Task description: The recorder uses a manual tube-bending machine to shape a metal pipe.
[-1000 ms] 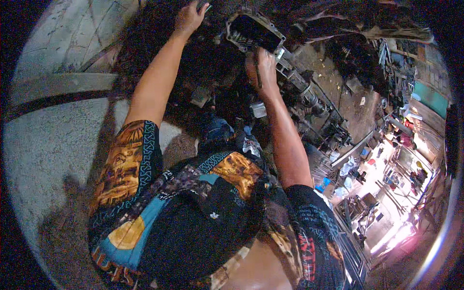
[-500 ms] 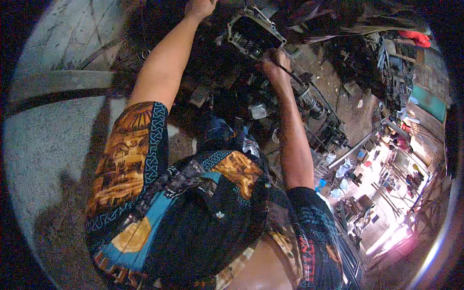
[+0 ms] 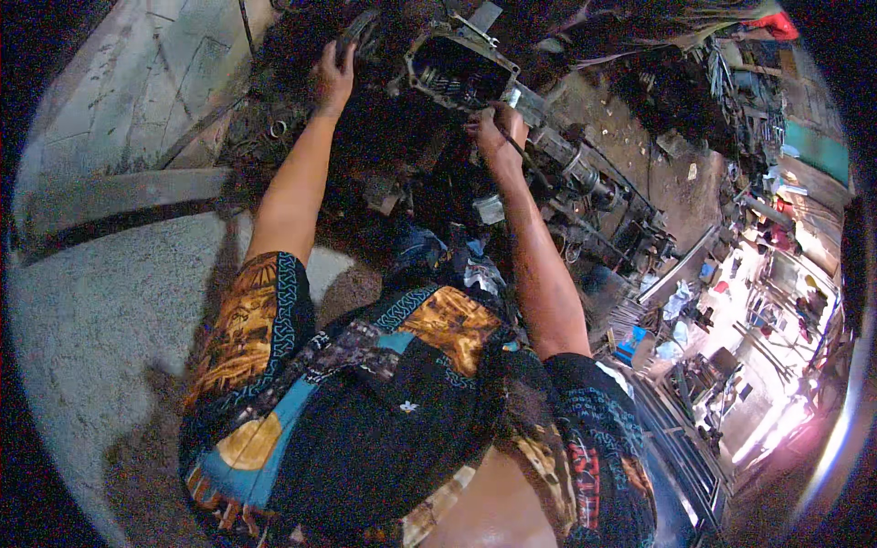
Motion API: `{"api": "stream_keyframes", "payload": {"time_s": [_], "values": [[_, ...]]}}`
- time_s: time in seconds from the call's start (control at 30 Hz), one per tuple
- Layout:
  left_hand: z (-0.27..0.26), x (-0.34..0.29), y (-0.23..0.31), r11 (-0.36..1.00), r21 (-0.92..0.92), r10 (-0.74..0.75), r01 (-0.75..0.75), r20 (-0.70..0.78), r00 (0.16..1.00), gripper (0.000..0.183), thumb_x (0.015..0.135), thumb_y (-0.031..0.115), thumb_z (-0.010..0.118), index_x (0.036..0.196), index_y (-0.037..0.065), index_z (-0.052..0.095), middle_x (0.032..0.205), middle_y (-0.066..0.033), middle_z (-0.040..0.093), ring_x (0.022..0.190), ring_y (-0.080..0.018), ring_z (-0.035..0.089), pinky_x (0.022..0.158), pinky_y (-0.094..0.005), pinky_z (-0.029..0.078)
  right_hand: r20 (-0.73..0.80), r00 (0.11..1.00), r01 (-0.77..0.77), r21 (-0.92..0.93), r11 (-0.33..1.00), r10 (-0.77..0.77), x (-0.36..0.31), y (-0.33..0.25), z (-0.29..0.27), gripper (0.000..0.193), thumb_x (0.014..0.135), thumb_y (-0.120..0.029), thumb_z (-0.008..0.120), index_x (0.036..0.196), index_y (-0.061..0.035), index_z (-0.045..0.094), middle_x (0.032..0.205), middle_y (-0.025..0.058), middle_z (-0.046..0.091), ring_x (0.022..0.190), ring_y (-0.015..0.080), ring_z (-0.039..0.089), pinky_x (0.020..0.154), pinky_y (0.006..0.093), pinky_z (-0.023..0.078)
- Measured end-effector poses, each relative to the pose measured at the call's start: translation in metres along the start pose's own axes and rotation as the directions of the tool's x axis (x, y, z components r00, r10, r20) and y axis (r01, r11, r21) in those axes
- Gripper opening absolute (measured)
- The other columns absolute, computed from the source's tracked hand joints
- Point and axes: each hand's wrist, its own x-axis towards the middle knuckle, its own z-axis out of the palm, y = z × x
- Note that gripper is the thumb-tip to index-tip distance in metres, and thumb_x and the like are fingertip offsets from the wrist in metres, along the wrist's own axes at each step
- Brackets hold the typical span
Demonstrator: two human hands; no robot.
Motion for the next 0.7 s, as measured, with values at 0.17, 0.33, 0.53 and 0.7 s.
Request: {"api": "stream_keyframes", "payload": {"time_s": [0.17,0.33,0.53,0.7], "values": [[-0.019,-0.045,0.000,0.960,-0.038,-0.277,0.276,-0.033,0.960,0.060,0.094,0.043,0.048,0.133,-0.001,0.041,0.131,-0.0262,0.046,0.123,-0.0386,0.043,0.100,-0.0421,0.036,-0.001,0.773,0.580,-0.406,0.706,-0.635,-0.018,-0.006,0.012,0.013,0.078,-0.009,0.057,0.087,0.0002,0.054,0.068,0.0187,0.055,0.063,0.0387,0.054,0.060,0.0480,0.043],[-0.040,-0.073,0.000,0.912,-0.011,-0.410,0.411,0.057,0.910,0.063,0.094,0.042,0.047,0.138,-0.001,0.034,0.141,-0.0235,0.036,0.131,-0.0358,0.034,0.107,-0.0389,0.029,0.120,0.701,0.665,-0.464,0.585,-0.703,-0.028,-0.017,0.016,0.030,0.070,-0.004,0.064,0.096,0.0004,0.050,0.084,0.0204,0.056,0.074,0.0389,0.053,0.062,0.0457,0.040],[-0.052,-0.062,0.024,0.984,-0.043,-0.174,0.174,0.002,0.985,0.056,0.095,0.035,0.048,0.136,-0.001,0.037,0.141,-0.0218,0.037,0.132,-0.0346,0.034,0.107,-0.0391,0.029,0.095,0.716,0.669,-0.379,0.640,-0.692,-0.028,-0.014,0.023,0.021,0.072,-0.002,0.060,0.091,0.0020,0.050,0.073,0.0191,0.056,0.067,0.0394,0.054,0.058,0.0480,0.039],[-0.046,-0.007,0.044,0.983,-0.057,0.177,-0.173,0.072,0.982,0.051,0.093,0.027,0.053,0.134,0.000,0.040,0.138,-0.0203,0.042,0.128,-0.0346,0.039,0.105,-0.0387,0.033,0.224,0.796,0.602,-0.400,0.691,-0.563,-0.016,-0.024,0.029,0.015,0.070,-0.007,0.062,0.079,0.0015,0.052,0.069,0.0195,0.057,0.064,0.0395,0.056,0.056,0.0478,0.042]]}}
